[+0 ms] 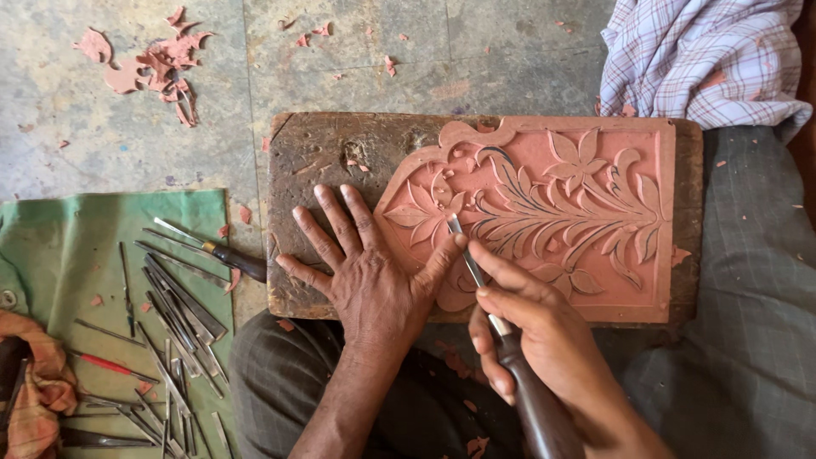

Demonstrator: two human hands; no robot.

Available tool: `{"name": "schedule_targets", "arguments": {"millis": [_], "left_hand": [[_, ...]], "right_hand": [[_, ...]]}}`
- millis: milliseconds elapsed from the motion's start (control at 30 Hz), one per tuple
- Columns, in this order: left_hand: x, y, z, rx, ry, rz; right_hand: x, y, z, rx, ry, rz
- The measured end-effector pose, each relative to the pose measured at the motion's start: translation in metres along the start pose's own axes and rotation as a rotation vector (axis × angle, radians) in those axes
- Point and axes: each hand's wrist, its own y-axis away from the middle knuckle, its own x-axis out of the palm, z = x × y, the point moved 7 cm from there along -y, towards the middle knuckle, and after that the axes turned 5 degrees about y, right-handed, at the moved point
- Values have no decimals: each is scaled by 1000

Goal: The person carves a floral design into a block of wood using a hand chisel, handling the wood block and removing shavings.

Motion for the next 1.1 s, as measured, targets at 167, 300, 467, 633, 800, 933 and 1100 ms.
{"name": "schedule_targets", "arguments": {"millis": [167, 300, 467, 633, 800, 933, 1100], "left_hand": [[-4, 2, -3, 37, 7, -28], [-9, 3, -4, 77, 15, -8], [-11, 4, -4, 85, 24, 6], [-12, 4, -4, 93, 42, 0], [-8, 5, -3, 70, 48, 1], [-6, 3, -2, 79, 6, -31], [-6, 3, -3, 72, -19, -43]], "right_hand": [[-1, 3, -2, -122, 16, 47], [-17, 9, -13, -20, 37, 26], [-24, 8, -20, 9, -143, 186], [-23, 6, -22, -18, -198, 255], [-16, 2, -21, 71, -191, 67], [-4, -3, -12, -22, -168, 81], [-7, -4, -14, -53, -108, 62]]}}
